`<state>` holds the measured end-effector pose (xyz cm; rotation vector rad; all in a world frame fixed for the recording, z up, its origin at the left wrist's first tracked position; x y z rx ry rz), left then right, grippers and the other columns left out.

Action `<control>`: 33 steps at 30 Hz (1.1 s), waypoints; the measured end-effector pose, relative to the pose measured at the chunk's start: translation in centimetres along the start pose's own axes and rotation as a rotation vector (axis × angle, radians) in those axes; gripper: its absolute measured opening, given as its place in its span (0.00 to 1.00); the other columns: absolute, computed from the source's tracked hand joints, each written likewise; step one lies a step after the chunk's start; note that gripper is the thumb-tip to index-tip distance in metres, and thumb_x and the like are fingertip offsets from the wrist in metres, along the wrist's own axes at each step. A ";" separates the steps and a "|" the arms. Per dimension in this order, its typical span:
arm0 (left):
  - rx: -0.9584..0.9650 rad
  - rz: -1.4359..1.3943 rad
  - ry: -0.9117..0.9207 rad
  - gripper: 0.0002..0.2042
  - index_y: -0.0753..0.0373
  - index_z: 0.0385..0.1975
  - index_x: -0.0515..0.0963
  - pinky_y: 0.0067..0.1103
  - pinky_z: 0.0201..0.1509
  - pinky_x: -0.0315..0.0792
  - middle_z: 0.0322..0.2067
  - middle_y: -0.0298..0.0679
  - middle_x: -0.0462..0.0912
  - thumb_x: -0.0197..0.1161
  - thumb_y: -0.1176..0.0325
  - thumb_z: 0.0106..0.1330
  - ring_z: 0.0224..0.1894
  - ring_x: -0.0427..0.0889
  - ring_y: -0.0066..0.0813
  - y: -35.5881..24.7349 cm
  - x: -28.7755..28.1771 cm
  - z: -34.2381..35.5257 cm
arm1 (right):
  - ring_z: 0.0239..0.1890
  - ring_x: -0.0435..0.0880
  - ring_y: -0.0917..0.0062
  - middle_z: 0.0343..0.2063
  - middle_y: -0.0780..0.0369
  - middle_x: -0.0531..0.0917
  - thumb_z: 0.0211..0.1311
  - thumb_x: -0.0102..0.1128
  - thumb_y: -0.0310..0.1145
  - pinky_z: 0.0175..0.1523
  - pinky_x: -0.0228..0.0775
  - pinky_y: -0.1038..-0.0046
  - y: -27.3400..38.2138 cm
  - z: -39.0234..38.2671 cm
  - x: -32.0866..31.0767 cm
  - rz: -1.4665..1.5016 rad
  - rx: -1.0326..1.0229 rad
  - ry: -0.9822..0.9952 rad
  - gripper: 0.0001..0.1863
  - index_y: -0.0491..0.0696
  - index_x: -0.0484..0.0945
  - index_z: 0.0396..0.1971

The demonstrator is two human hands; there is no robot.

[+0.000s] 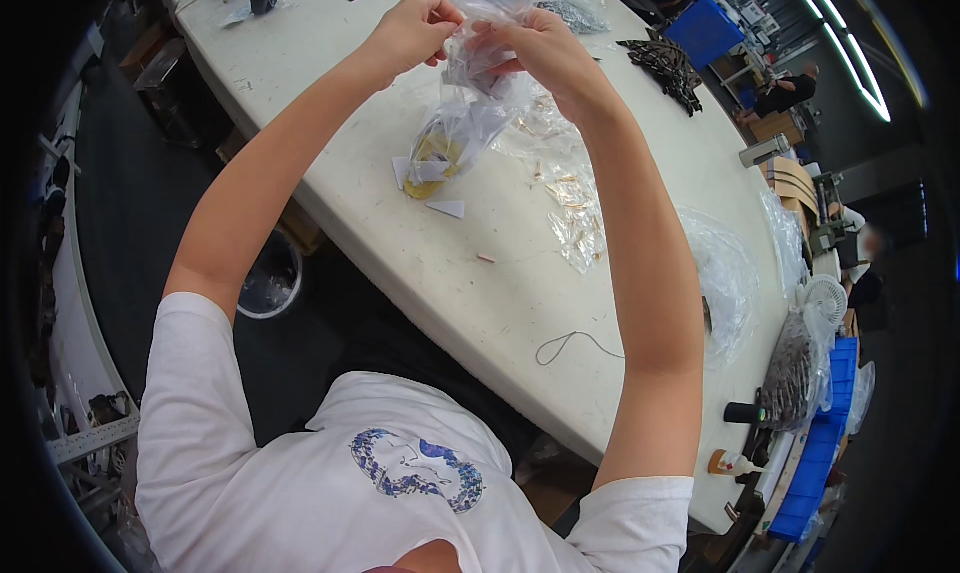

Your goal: The recorder sorts leather components from plastic bags and then performs hand-sewing on a leather piece.

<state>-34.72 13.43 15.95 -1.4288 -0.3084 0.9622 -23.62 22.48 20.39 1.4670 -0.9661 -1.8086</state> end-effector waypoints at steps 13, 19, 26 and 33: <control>0.178 -0.705 -0.028 0.04 0.65 0.35 0.78 0.17 0.31 0.74 0.31 0.37 0.82 0.55 0.77 0.68 0.28 0.79 0.20 -6.6 1.9 -0.7 | 0.34 0.84 0.75 0.34 0.58 0.83 0.71 0.53 0.34 0.32 0.82 0.74 6.5 -4.1 -8.7 -0.123 -0.075 -0.338 0.14 0.38 0.80 0.41; 0.146 -0.569 0.025 0.03 0.66 0.35 0.78 0.17 0.32 0.75 0.31 0.37 0.82 0.58 0.75 0.67 0.28 0.79 0.20 -6.8 2.6 -0.3 | 0.22 0.81 0.82 0.24 0.63 0.84 0.64 0.65 0.36 0.27 0.76 0.79 10.0 -5.5 -9.6 -0.210 -0.189 -0.473 0.12 0.41 0.82 0.30; 0.157 -0.394 0.081 0.03 0.65 0.36 0.78 0.18 0.29 0.75 0.27 0.36 0.80 0.60 0.74 0.66 0.25 0.78 0.21 -5.5 2.6 -0.3 | 0.21 0.78 0.85 0.19 0.67 0.80 0.63 0.65 0.34 0.26 0.71 0.82 9.4 -3.6 -9.1 -0.325 -0.190 -0.331 0.10 0.43 0.82 0.27; 0.129 -0.239 0.106 0.07 0.66 0.37 0.78 0.20 0.30 0.76 0.28 0.38 0.81 0.63 0.70 0.63 0.27 0.80 0.23 -6.5 1.6 -0.7 | 0.18 0.77 0.85 0.18 0.67 0.80 0.66 0.61 0.34 0.23 0.69 0.80 9.2 -4.5 -9.8 -0.326 -0.177 -0.409 0.12 0.42 0.82 0.27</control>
Point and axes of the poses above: each hand's wrist, its own z-axis towards the middle knuckle, its own x-axis out of the palm, y = z × x, the point moved 9 cm from there along z, towards the middle knuckle
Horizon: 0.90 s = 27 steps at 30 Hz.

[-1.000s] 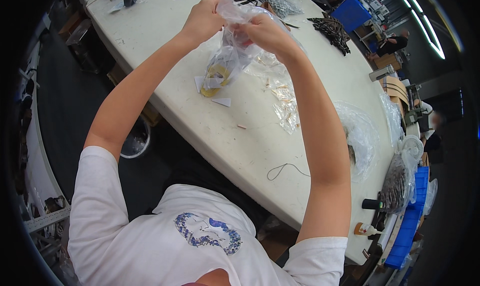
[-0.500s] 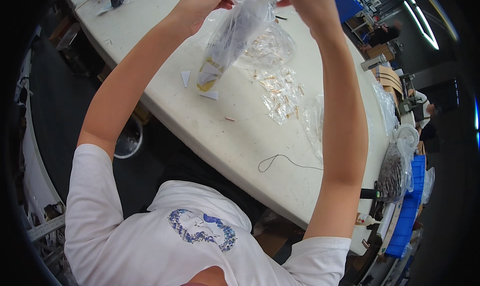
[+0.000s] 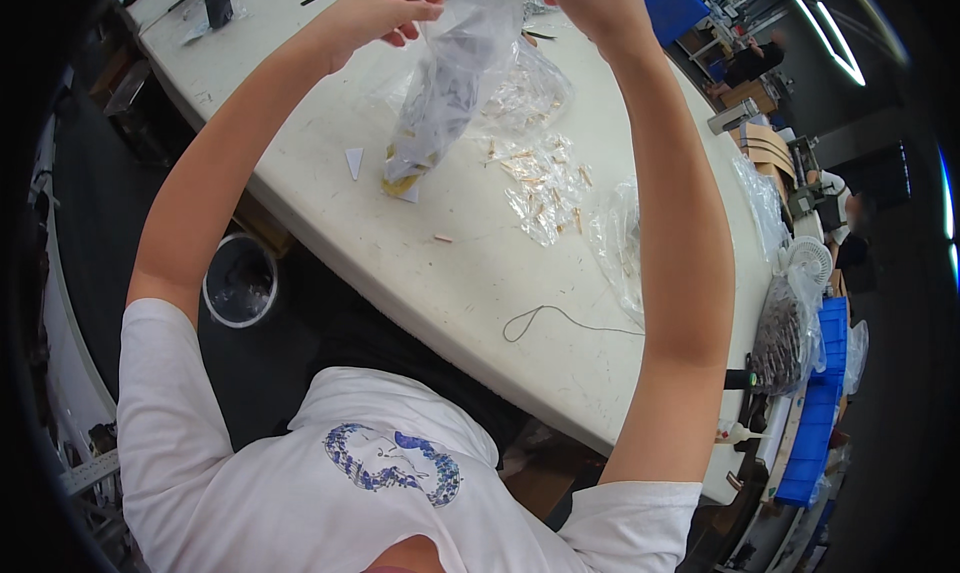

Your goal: The recorder sorts leather components from plastic bags and then performs hand-sewing on a leather piece.

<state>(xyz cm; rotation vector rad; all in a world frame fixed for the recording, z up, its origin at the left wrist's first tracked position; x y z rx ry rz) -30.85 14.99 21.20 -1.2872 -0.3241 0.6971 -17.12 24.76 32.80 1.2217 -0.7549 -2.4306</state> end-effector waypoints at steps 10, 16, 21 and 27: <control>-0.016 0.339 0.134 0.10 0.58 0.36 0.83 0.16 0.31 0.72 0.30 0.28 0.80 0.62 0.60 0.63 0.25 0.72 0.14 -0.3 1.6 -1.1 | 0.21 0.79 0.83 0.21 0.64 0.83 0.69 0.58 0.35 0.28 0.71 0.78 0.5 -0.9 -2.4 -0.058 -0.026 -0.043 0.15 0.40 0.83 0.28; 0.162 0.202 0.024 0.06 0.61 0.31 0.81 0.19 0.27 0.72 0.27 0.34 0.83 0.63 0.66 0.60 0.28 0.79 0.20 -6.9 -2.0 -0.9 | 0.39 0.83 0.81 0.38 0.63 0.86 0.70 0.57 0.35 0.48 0.74 0.80 -3.1 -8.3 -11.0 0.328 0.052 -0.126 0.13 0.42 0.81 0.46; 0.309 0.339 -0.102 0.04 0.64 0.31 0.80 0.18 0.32 0.71 0.26 0.34 0.82 0.61 0.70 0.63 0.29 0.78 0.20 -10.4 -6.1 -2.0 | 0.41 0.83 0.84 0.39 0.66 0.83 0.68 0.57 0.28 0.47 0.77 0.79 -13.3 -24.6 -12.1 0.529 0.636 -0.199 0.19 0.43 0.72 0.57; 0.115 0.592 -0.076 0.06 0.64 0.32 0.80 0.19 0.28 0.71 0.25 0.33 0.82 0.62 0.68 0.66 0.26 0.78 0.17 -5.9 -8.7 -3.2 | 0.33 0.79 0.86 0.38 0.67 0.82 0.66 0.61 0.33 0.37 0.71 0.83 -20.9 -42.1 -9.2 0.066 1.099 -0.037 0.24 0.45 0.69 0.60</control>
Point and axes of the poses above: each hand's wrist, its own z-axis towards the middle knuckle, its own x-axis out of the palm, y = z × x, the point moved 9 cm from there along z, towards the middle knuckle
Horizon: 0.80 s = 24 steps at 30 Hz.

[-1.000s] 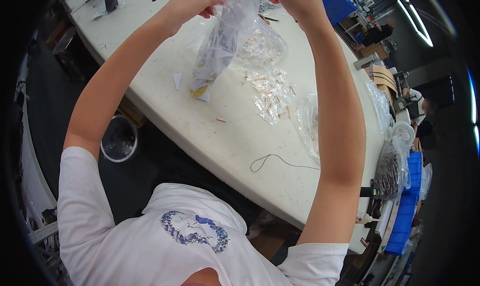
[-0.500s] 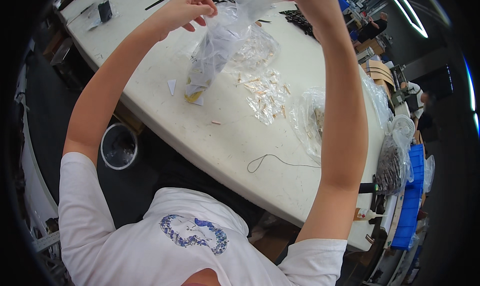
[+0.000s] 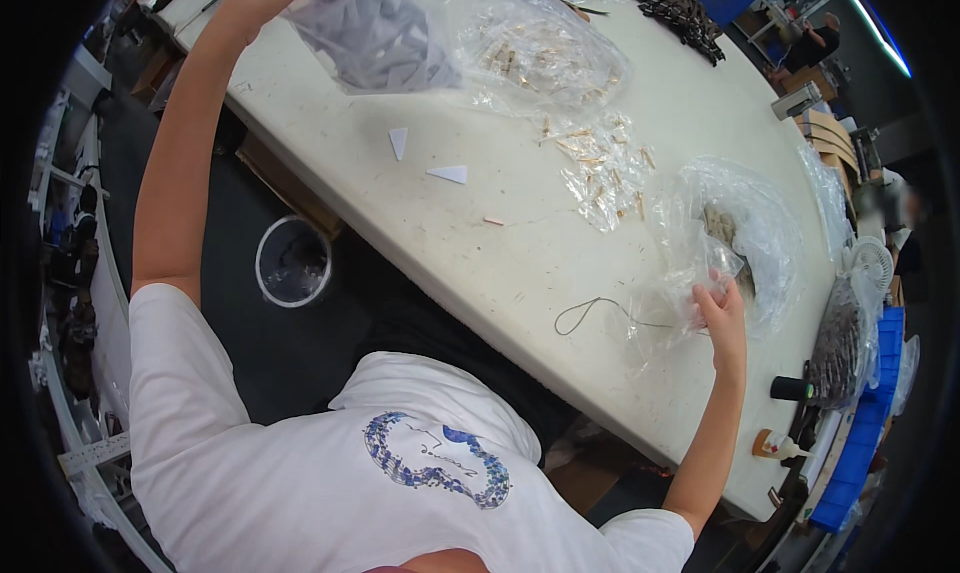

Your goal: The recorder sorts leather components from plastic bags and then performs hand-sewing on a leather piece.

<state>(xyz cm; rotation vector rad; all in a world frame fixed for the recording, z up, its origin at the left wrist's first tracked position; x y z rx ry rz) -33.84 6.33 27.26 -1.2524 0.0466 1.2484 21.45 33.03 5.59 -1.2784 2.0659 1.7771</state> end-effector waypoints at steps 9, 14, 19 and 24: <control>0.022 -0.045 -0.322 0.08 0.62 0.36 0.79 0.17 0.27 0.69 0.30 0.34 0.84 0.61 0.65 0.67 0.24 0.74 0.18 1.2 -6.0 0.1 | 0.31 0.73 0.82 0.32 0.63 0.81 0.67 0.60 0.30 0.38 0.68 0.78 12.4 -3.9 2.0 -0.332 -0.444 -0.252 0.17 0.45 0.77 0.54; -0.190 0.047 -0.035 0.10 0.64 0.38 0.80 0.19 0.27 0.71 0.28 0.36 0.83 0.62 0.64 0.65 0.26 0.78 0.21 5.0 -0.9 -1.7 | 0.46 0.78 0.67 0.41 0.59 0.80 0.64 0.60 0.28 0.51 0.72 0.67 22.6 -5.1 20.9 -0.308 -1.053 0.263 0.11 0.45 0.79 0.45; -0.185 0.053 -0.187 0.11 0.65 0.38 0.81 0.18 0.27 0.70 0.29 0.35 0.82 0.63 0.64 0.65 0.25 0.77 0.20 5.6 -2.2 -3.4 | 0.49 0.76 0.65 0.40 0.57 0.80 0.59 0.59 0.25 0.53 0.70 0.67 26.7 -2.3 30.9 -0.423 -1.096 0.401 0.13 0.44 0.77 0.45; -0.084 -0.065 -0.082 0.10 0.67 0.37 0.81 0.15 0.26 0.68 0.29 0.34 0.82 0.64 0.65 0.65 0.23 0.74 0.14 5.2 -0.8 -5.5 | 0.40 0.80 0.72 0.33 0.59 0.82 0.58 0.60 0.27 0.47 0.71 0.71 25.8 1.0 34.1 -0.588 -0.742 0.750 0.08 0.43 0.79 0.38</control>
Point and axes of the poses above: each hand's wrist, its own z-axis towards the middle knuckle, its own x-axis out of the palm, y = z × x, the point moved 9 cm from there along z, towards the middle knuckle
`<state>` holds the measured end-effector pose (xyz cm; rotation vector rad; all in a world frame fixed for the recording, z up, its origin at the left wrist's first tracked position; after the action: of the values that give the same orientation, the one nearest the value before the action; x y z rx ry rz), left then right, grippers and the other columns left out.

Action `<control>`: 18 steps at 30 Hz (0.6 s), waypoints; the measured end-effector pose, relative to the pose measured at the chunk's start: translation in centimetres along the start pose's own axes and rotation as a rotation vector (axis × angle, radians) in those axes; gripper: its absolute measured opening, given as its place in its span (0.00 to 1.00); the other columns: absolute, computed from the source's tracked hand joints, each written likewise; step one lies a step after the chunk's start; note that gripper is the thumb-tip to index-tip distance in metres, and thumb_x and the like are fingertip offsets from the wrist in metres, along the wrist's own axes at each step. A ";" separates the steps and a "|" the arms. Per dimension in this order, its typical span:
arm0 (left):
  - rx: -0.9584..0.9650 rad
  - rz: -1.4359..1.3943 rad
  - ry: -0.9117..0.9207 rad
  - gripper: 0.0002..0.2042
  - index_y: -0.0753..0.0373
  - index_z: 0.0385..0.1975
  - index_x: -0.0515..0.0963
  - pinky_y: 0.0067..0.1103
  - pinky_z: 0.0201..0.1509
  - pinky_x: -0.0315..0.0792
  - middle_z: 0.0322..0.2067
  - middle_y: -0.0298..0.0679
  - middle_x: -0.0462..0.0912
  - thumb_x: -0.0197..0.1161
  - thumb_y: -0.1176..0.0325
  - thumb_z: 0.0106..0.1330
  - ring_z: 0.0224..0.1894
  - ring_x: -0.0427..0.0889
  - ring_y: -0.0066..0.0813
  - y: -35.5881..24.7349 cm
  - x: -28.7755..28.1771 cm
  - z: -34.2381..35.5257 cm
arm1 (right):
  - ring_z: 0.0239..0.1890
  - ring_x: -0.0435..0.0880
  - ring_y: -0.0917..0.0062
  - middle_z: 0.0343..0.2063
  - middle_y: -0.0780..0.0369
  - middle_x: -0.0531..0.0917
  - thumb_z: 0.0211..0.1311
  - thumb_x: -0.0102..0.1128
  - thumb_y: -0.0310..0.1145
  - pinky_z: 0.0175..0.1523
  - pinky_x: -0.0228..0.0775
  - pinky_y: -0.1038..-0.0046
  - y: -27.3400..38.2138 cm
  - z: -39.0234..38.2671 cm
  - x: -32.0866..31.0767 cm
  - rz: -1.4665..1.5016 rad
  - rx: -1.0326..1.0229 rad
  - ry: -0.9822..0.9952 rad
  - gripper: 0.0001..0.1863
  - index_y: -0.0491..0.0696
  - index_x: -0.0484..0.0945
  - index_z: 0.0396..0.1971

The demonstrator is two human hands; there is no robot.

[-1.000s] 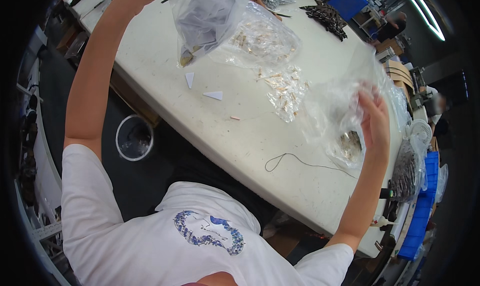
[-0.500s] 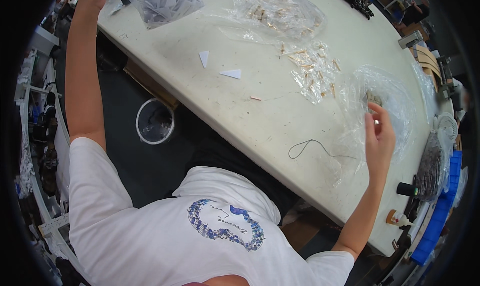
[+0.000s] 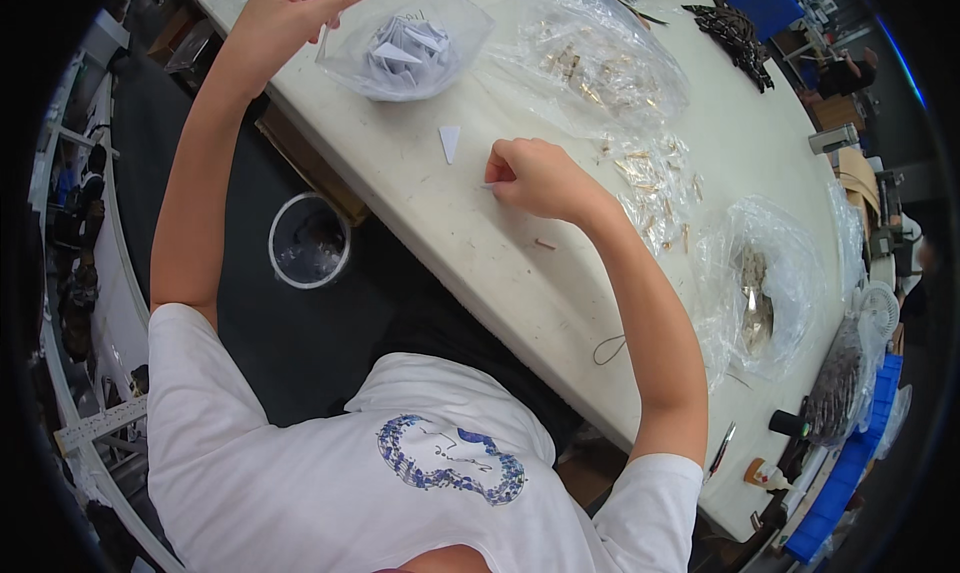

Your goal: The recorder sorts leather components from plastic bags and then performs hand-sewing on a leather piece.

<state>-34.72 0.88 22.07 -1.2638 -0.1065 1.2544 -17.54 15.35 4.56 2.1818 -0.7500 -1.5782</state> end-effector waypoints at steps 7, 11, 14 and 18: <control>0.093 -0.157 0.107 0.10 0.62 0.39 0.82 0.09 0.24 0.66 0.31 0.27 0.81 0.66 0.62 0.66 0.24 0.70 0.08 0.3 1.6 -2.1 | 0.41 0.82 0.70 0.35 0.58 0.83 0.55 0.62 0.29 0.47 0.72 0.69 2.4 4.7 -1.7 0.070 -0.146 -0.397 0.12 0.43 0.78 0.40; 0.108 -0.163 0.076 0.11 0.62 0.40 0.82 0.10 0.24 0.67 0.32 0.27 0.81 0.66 0.62 0.66 0.24 0.70 0.09 0.7 1.6 -2.4 | 0.40 0.81 0.67 0.34 0.59 0.82 0.51 0.61 0.25 0.49 0.72 0.68 3.0 6.4 0.1 0.014 -0.134 -0.239 0.19 0.46 0.77 0.47; 0.103 -0.134 0.066 0.11 0.62 0.40 0.82 0.11 0.24 0.67 0.33 0.28 0.81 0.65 0.62 0.66 0.24 0.69 0.10 0.9 1.5 -2.3 | 0.35 0.81 0.71 0.32 0.60 0.81 0.52 0.62 0.26 0.43 0.74 0.70 2.7 6.2 -0.4 0.049 -0.105 -0.238 0.15 0.44 0.78 0.43; 0.053 -0.162 0.083 0.09 0.62 0.39 0.82 0.12 0.24 0.67 0.32 0.28 0.81 0.65 0.63 0.66 0.24 0.69 0.10 1.0 1.9 -2.6 | 0.30 0.80 0.78 0.30 0.63 0.81 0.56 0.64 0.29 0.35 0.74 0.74 0.8 4.9 0.7 0.270 0.088 -0.079 0.11 0.42 0.78 0.38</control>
<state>-32.87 0.42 19.22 -1.2343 -0.1131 1.0579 -22.18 14.41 2.91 1.9855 -1.1057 -1.5240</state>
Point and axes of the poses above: each hand's wrist, its own z-axis towards the middle knuckle, its own x-axis out of the palm, y = z × x, the point moved 9 cm from there along z, towards the middle knuckle
